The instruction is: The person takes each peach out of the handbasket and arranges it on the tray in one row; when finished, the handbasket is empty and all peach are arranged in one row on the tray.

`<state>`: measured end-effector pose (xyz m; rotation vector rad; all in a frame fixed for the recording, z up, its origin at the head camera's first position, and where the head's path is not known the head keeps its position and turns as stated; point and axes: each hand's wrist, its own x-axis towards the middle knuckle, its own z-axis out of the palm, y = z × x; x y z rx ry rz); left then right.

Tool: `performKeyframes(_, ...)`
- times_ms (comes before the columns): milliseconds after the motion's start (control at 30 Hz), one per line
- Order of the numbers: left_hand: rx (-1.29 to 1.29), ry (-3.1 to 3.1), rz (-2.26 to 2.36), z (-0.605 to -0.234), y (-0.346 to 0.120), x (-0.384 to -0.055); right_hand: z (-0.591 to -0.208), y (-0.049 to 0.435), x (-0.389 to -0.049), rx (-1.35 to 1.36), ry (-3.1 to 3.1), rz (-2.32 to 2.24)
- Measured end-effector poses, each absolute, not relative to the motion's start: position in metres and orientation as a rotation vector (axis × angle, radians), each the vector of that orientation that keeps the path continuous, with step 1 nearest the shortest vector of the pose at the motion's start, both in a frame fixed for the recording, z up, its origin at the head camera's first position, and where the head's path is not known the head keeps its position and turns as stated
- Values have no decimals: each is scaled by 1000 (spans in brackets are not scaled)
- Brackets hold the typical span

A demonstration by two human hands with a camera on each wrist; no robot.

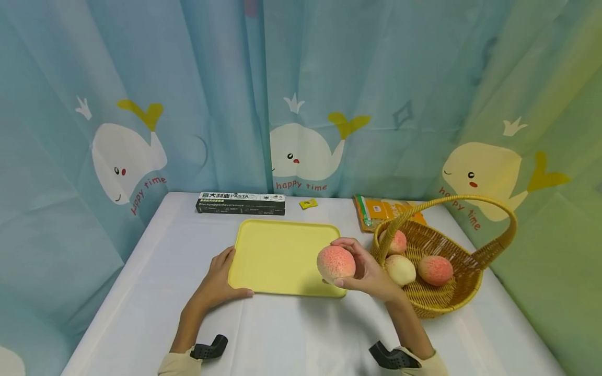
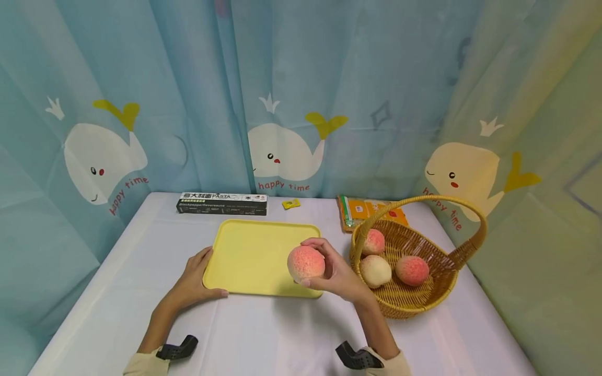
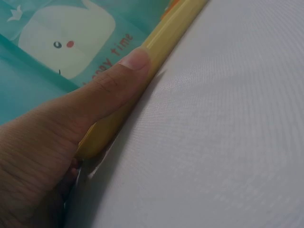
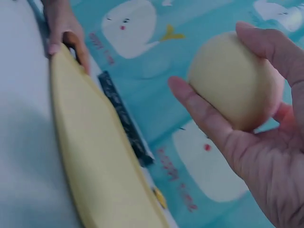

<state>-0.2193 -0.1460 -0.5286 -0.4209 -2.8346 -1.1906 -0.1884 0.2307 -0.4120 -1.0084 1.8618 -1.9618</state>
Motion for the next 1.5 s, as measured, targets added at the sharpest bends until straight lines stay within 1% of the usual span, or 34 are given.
performKeyframes(300,-438,-2831,-1182,-531,-142,-218,-431,206,-203,-849,2055,-1943)
performKeyframes(467,-454,-2833,-1160,-531,-140,-219,-438,199,-207,-816,2062,-1972)
performKeyframes(700,-441,-2839,-1146,-527,-143,-218,-450,179,-220,-695,2113,-1922)
performKeyframes(867,-449,-2845,-1137,-527,-142,-218,-460,164,-232,-718,2159,-1857)
performKeyframes(1200,-439,-2845,-1134,-529,-144,-218,-465,142,-263,-795,2372,-1600)
performKeyframes(1500,-456,-2837,-1124,-530,-145,-218,-471,119,-287,-814,2300,-1533)
